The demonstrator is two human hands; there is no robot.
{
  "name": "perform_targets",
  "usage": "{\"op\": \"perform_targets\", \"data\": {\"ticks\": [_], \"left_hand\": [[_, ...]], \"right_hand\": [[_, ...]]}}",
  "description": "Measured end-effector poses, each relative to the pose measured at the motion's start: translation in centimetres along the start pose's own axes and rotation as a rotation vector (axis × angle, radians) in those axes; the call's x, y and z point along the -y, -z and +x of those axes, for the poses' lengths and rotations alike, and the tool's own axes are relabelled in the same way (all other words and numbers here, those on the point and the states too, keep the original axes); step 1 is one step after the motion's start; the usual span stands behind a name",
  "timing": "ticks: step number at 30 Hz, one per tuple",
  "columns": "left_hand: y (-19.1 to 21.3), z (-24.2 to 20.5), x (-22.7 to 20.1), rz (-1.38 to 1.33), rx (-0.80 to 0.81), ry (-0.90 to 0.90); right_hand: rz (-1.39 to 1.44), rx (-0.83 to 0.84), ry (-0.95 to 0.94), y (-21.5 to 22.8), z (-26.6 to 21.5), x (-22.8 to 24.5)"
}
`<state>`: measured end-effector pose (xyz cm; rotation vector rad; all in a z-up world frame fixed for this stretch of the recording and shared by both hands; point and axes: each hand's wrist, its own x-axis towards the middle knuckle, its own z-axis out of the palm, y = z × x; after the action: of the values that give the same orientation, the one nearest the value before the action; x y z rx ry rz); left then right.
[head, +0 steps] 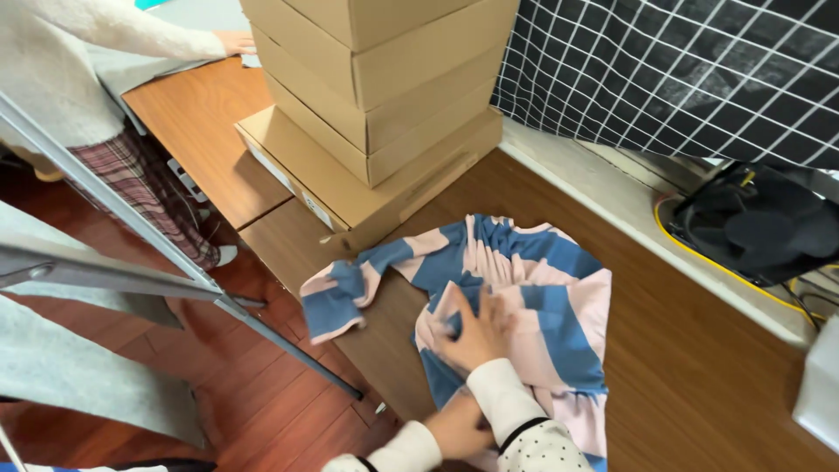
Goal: Ironing a long-sleeved striped shirt on a wooden surface and then folding it neatly for packaging.
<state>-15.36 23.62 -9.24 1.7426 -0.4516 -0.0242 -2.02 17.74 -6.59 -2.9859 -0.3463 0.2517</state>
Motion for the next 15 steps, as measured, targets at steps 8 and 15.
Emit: {"op": "perform_targets", "data": {"ticks": [8, 15], "left_hand": [[13.1, -1.2, 3.8, 0.964, -0.670, 0.145], [13.6, -1.2, 6.9, 1.032, -0.614, 0.167]], "right_hand": [[-0.197, -0.527, -0.124, -8.9, -6.8, -21.5], [-0.173, -0.546, -0.215, -14.6, -16.2, -52.1]]}}
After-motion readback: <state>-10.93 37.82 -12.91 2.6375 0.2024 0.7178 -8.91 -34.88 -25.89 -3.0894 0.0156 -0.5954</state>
